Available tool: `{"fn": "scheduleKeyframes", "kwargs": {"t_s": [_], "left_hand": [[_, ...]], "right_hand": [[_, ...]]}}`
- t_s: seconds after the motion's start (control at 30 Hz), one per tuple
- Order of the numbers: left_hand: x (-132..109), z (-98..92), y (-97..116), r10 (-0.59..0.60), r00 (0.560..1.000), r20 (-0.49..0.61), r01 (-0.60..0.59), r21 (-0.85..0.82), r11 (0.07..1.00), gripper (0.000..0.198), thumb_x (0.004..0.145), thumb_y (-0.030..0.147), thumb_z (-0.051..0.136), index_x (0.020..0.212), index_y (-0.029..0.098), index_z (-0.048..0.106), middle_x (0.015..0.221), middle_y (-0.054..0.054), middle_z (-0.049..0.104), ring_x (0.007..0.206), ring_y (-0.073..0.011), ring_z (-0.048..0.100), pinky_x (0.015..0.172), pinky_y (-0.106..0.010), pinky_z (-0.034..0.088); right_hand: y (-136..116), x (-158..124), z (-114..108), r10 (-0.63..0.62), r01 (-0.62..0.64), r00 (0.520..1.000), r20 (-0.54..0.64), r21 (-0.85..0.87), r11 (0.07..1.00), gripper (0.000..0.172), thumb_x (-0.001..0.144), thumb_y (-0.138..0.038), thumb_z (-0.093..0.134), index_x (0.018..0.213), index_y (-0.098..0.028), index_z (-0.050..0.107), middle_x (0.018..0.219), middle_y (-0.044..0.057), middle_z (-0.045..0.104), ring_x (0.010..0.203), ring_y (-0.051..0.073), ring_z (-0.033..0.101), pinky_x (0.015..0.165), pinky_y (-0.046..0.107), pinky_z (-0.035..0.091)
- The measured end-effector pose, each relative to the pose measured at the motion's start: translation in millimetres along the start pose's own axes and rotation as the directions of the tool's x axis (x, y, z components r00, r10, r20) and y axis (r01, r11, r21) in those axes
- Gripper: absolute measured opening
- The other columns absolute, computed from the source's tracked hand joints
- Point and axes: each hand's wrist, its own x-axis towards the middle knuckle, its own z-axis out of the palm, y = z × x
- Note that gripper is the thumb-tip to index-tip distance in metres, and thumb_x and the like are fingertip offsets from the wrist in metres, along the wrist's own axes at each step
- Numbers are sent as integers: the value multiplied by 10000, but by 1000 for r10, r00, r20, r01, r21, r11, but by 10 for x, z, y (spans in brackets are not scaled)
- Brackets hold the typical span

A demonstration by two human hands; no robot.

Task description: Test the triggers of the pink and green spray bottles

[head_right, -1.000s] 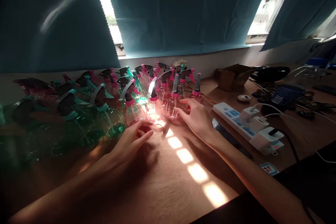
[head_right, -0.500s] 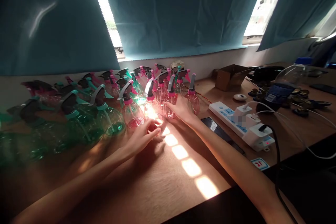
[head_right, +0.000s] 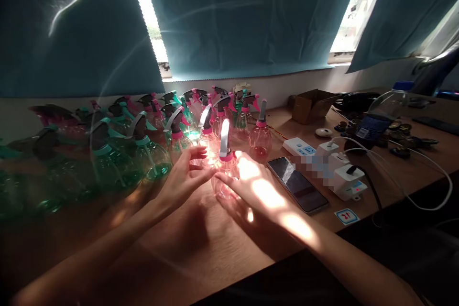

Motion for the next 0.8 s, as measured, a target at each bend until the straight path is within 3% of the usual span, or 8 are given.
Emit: {"fn": "scheduleKeyframes", "kwargs": {"t_s": [0.1,0.2,0.27,0.37,0.47,0.6,0.8], "left_hand": [[-33,-47,44,45,999,14,-45,-19,999,632,807,458,734,1326,229,458,1388,-130,513,1247,-298,539,992,-465,496],[-69,-99,75,58,998,29,-54,-126,991,594,829,432,722,1327,235,465,1351,-120,555,1213,-285,572,1009,-462,486],[-84,-149,89,36,999,7,-34,-186,982,555,829,422,721,1289,216,487,1288,-121,591,1155,-274,603,968,-437,508],[-98,-261,114,-7,996,-88,-6,-150,989,552,774,412,759,1210,180,512,1207,-119,602,1060,-258,615,870,-386,523],[-118,-389,133,-11,992,-123,2,-70,998,501,774,371,735,1173,174,503,988,-49,604,846,-193,603,731,-320,495],[-155,-508,78,51,992,-119,-52,-7,999,240,834,270,595,1043,188,510,807,24,510,691,-137,495,664,-288,420],[-183,-592,-85,72,987,-143,-78,-42,996,119,805,152,524,909,207,506,764,45,457,654,-117,395,610,-263,349]], "right_hand": [[-141,-115,69,-82,82,995,50,-10,997,505,895,-616,574,1211,-223,563,1157,91,692,977,292,688,762,375,515],[-258,-147,187,-161,162,985,53,1,987,536,886,-630,579,1226,-218,538,1108,72,707,940,298,698,704,363,499],[-324,-141,275,-201,202,978,62,-11,979,519,895,-629,566,1192,-204,539,1028,69,717,862,301,708,646,358,481],[-421,-110,400,-277,281,958,74,-38,959,523,899,-618,566,1165,-168,534,1019,101,711,815,308,706,598,356,467],[-516,-69,516,-369,372,926,77,-39,927,550,888,-627,573,1149,-144,534,1044,141,698,901,330,692,631,373,493],[-607,12,654,-457,460,885,87,-8,888,660,868,-663,569,1241,-126,481,1144,199,654,1036,371,640,726,437,518],[-540,239,699,-504,480,803,317,157,863,599,846,-567,672,1234,-153,481,1136,163,647,1027,339,624,852,484,489]]}}
